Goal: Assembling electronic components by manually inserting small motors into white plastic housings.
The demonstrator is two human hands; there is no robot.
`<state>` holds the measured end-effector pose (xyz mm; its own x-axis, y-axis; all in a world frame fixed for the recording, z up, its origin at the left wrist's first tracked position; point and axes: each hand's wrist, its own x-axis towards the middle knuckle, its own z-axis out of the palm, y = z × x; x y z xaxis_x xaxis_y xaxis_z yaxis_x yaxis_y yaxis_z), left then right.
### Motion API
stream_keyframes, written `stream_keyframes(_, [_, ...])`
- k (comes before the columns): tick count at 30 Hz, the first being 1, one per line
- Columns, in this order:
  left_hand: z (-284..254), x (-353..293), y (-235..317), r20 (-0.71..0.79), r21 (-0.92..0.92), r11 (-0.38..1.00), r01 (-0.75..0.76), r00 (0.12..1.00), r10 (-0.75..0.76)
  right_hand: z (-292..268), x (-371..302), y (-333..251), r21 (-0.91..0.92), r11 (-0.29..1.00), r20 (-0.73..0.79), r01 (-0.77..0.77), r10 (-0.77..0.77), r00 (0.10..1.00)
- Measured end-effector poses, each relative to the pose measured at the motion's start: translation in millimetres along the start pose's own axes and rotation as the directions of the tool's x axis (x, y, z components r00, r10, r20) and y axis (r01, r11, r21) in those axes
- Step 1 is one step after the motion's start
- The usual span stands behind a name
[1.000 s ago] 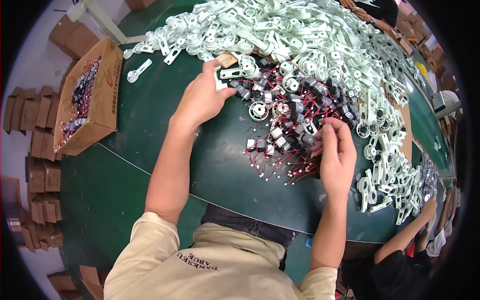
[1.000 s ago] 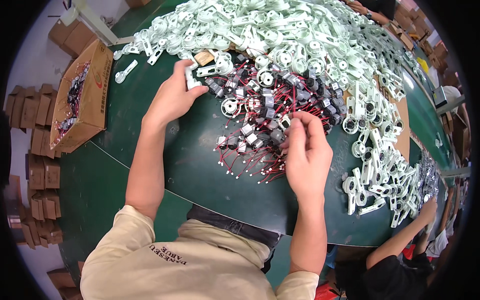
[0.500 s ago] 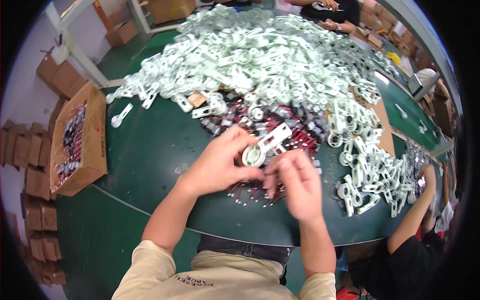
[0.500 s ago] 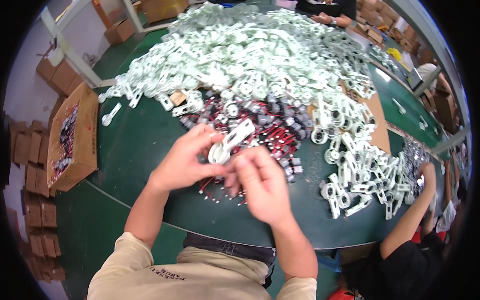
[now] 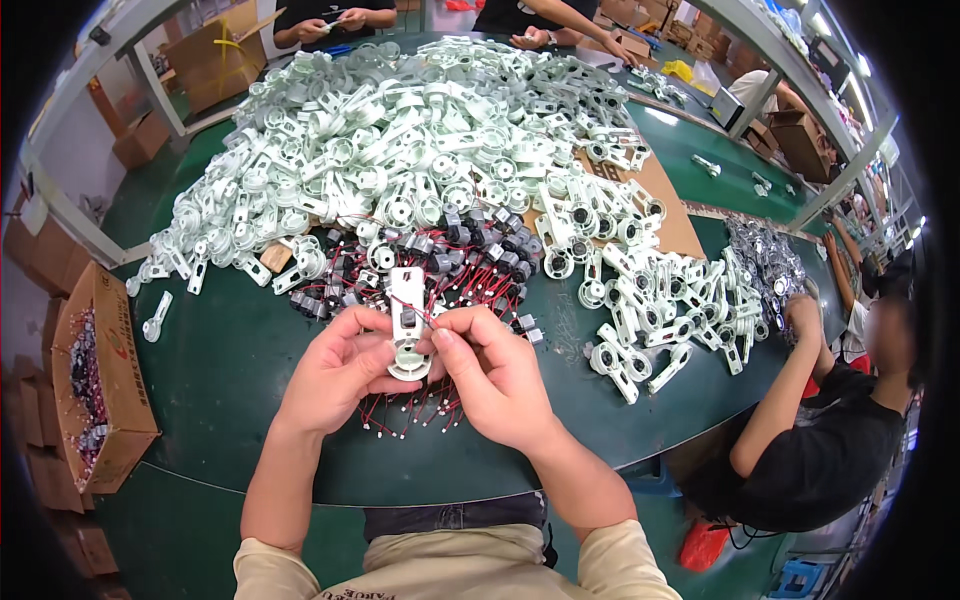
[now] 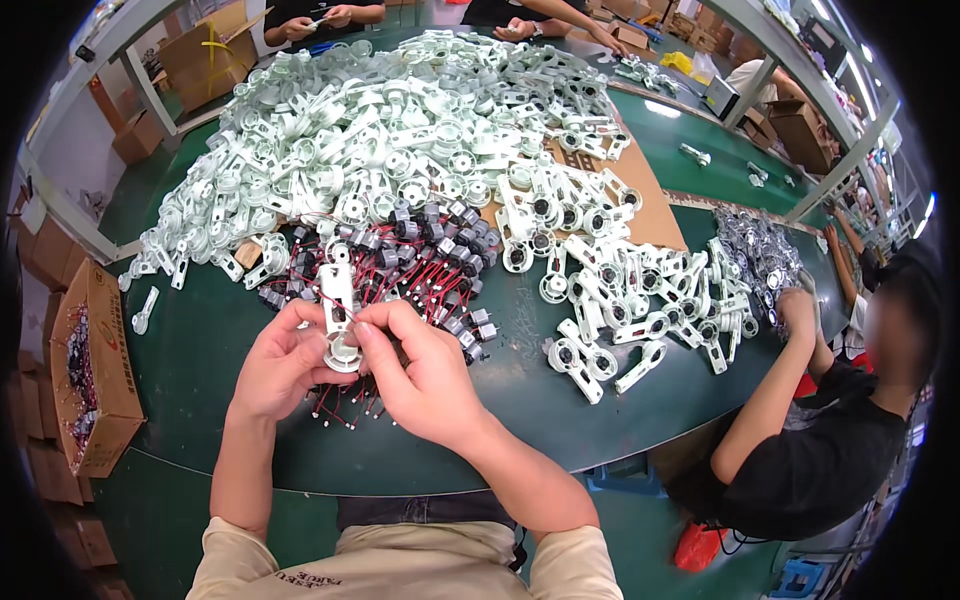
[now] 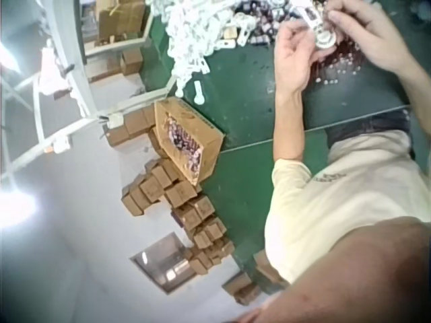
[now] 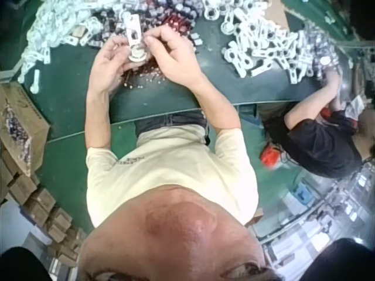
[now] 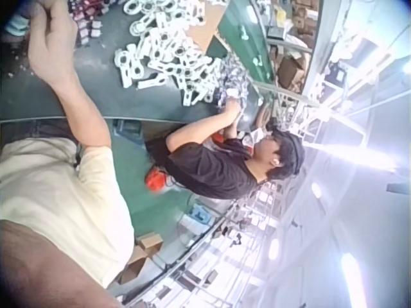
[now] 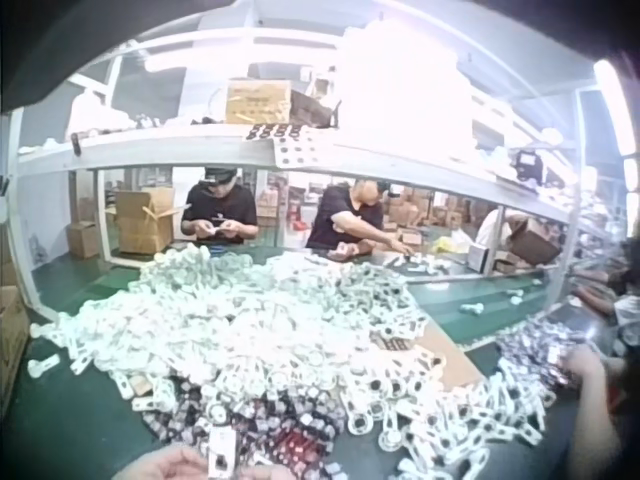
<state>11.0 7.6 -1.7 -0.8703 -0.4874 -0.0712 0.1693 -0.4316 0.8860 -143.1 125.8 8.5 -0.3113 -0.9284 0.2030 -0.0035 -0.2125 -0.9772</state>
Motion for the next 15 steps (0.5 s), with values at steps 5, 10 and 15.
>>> stream_keyframes(5, [6, 1, -3, -0.082, -0.068, 0.998, 0.007, 0.997, -0.012, 4, 3, 5, -0.067, 0.998, -0.082, 0.006, -0.011, 0.997])
stream_keyframes(10, [1, 11, -6, -0.015, -0.221, 0.975, -0.041, 0.999, 0.039, 6, 5, 1, -0.073, 0.997, -0.296, 0.034, -0.055, 0.954])
stream_keyframes(15, [4, 12, -6, -0.025, -0.318, 0.948, -0.017, 1.0, 0.009, 10, 10, 18, -0.254, 0.956, -0.346, 0.145, -0.23, 0.91])
